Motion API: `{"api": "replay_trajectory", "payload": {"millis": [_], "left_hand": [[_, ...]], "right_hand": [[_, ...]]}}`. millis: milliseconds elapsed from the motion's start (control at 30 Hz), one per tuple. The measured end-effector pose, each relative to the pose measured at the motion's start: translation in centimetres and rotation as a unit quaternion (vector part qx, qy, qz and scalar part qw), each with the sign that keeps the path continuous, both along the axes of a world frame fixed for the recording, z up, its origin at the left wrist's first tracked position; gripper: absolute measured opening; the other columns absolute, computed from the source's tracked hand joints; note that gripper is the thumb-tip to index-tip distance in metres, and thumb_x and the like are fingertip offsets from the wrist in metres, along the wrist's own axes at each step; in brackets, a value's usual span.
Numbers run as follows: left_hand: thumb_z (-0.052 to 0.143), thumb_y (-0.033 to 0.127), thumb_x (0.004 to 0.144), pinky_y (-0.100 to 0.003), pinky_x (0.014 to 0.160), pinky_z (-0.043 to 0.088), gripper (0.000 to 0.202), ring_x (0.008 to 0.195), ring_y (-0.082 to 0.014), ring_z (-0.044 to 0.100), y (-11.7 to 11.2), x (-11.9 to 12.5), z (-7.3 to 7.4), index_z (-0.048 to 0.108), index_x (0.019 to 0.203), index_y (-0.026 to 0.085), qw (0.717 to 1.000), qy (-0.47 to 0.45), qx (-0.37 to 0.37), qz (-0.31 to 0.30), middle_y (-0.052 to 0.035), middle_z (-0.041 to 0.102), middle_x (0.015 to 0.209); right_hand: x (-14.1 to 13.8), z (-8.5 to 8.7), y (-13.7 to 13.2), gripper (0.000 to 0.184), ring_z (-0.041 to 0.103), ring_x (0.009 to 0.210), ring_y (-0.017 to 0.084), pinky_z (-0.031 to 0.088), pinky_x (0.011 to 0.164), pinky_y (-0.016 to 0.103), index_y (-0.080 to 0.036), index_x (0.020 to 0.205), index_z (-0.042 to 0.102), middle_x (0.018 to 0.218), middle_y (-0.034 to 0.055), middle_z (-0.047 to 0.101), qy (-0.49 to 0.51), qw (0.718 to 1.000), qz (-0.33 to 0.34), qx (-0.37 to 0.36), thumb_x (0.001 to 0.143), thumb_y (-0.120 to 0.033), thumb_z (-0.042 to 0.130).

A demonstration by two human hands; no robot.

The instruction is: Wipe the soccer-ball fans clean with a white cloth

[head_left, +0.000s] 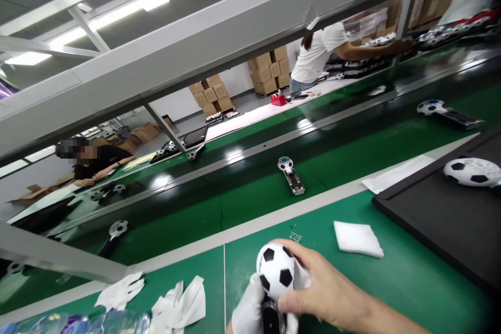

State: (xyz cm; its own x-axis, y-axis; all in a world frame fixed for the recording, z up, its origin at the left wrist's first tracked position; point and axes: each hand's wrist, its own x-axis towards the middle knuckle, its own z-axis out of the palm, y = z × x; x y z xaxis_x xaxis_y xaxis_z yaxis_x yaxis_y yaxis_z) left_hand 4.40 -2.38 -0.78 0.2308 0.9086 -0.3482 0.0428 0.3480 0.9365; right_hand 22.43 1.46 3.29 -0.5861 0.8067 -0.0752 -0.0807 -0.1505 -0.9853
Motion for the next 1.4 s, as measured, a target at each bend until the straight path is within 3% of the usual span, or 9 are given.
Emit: {"api": "replay_trajectory", "payload": {"millis": [133,300,500,633,733,833,967,1200,1400], "left_hand": [[0.047,0.074,0.074,-0.036,0.066,0.052,0.080,0.086,-0.0315,0.066,0.4,1.0,-0.4,0.051,0.120,0.009,0.995,-0.092,-0.026,-0.013,-0.0189,0.068,0.092],[0.082,0.038,0.058,-0.039,0.098,0.042,0.101,0.112,-0.0291,0.053,0.9,0.5,-0.6,0.024,0.138,0.016,0.999,-0.029,0.040,0.012,-0.0180,0.048,0.131],[0.059,0.002,0.054,-0.028,0.053,0.049,0.094,0.054,-0.0099,0.056,0.2,1.3,-1.0,0.018,0.137,0.023,0.989,0.111,-0.098,-0.013,-0.0099,0.057,0.108],[0.049,-0.001,0.045,-0.024,0.040,0.041,0.094,0.044,-0.0082,0.048,0.8,1.8,-2.9,0.022,0.131,0.026,0.982,0.123,-0.136,0.036,-0.0023,0.059,0.089],[0.052,-0.001,0.045,-0.021,0.036,0.036,0.097,0.042,-0.0088,0.047,1.2,1.8,-3.5,0.019,0.132,0.025,0.984,0.069,-0.161,0.038,0.0003,0.059,0.077],[0.054,-0.002,0.043,-0.021,0.035,0.036,0.099,0.041,-0.0096,0.050,1.6,1.6,-3.4,0.019,0.132,0.023,0.985,0.039,-0.166,0.025,-0.0023,0.062,0.083],[0.054,0.000,0.045,-0.020,0.036,0.039,0.097,0.042,-0.0117,0.053,1.8,1.1,-3.7,0.018,0.132,0.024,0.982,0.038,-0.184,-0.008,-0.0001,0.063,0.077],[0.054,-0.007,0.041,-0.020,0.034,0.039,0.074,0.044,-0.0102,0.050,2.7,1.0,-4.0,0.040,0.109,0.017,0.974,0.130,-0.177,-0.057,0.0047,0.060,0.068],[0.057,-0.006,0.042,-0.019,0.040,0.038,0.051,0.051,-0.0079,0.050,3.4,1.8,-1.2,0.045,0.087,0.015,0.975,0.108,-0.175,-0.085,0.0050,0.056,0.068]], "right_hand": [[0.0,-0.4,-0.1,0.046,0.059,0.082,0.019,0.047,0.070,0.025,-0.020,0.105,0.058,0.090,-0.0015,0.066,-0.052,0.997,-0.056,0.014,0.062,-0.021,0.074],[1.0,-1.0,-0.5,0.047,0.059,0.079,0.016,0.046,0.064,0.020,-0.023,0.105,0.062,0.092,-0.0024,0.065,-0.103,0.994,-0.023,0.028,0.061,-0.023,0.076],[4.8,-3.9,0.1,0.038,0.058,0.059,0.012,0.047,0.048,0.022,-0.026,0.116,0.058,0.108,0.0038,0.064,-0.196,0.980,-0.034,0.004,0.082,-0.039,0.056],[9.3,-6.2,1.7,0.040,0.056,0.109,0.027,0.047,0.091,0.044,-0.025,0.125,0.052,0.130,0.0064,0.053,-0.408,0.872,-0.170,0.212,0.088,-0.039,0.049],[12.1,-7.8,2.6,0.038,0.065,0.084,0.028,0.053,0.071,0.050,-0.026,0.124,0.051,0.140,0.0075,0.042,-0.561,0.769,-0.135,0.275,0.086,-0.033,0.050],[13.6,-8.7,3.3,0.034,0.066,0.072,0.024,0.053,0.060,0.044,-0.025,0.118,0.052,0.140,0.0076,0.041,-0.606,0.726,-0.085,0.314,0.084,-0.026,0.052],[12.9,-7.8,3.8,0.026,0.062,0.069,0.021,0.050,0.059,0.037,-0.023,0.112,0.052,0.116,0.0068,0.055,-0.566,0.747,-0.059,0.344,0.086,-0.023,0.049],[6.2,-4.7,0.8,0.027,0.053,0.068,0.013,0.042,0.062,0.028,-0.033,0.113,0.054,0.093,0.0006,0.052,-0.371,0.867,-0.070,0.324,0.090,-0.022,0.044],[2.1,-7.0,-1.5,0.030,0.044,0.055,0.011,0.028,0.050,0.027,-0.030,0.108,0.055,0.082,0.0001,0.049,-0.398,0.830,-0.102,0.376,0.090,-0.013,0.038]]}}
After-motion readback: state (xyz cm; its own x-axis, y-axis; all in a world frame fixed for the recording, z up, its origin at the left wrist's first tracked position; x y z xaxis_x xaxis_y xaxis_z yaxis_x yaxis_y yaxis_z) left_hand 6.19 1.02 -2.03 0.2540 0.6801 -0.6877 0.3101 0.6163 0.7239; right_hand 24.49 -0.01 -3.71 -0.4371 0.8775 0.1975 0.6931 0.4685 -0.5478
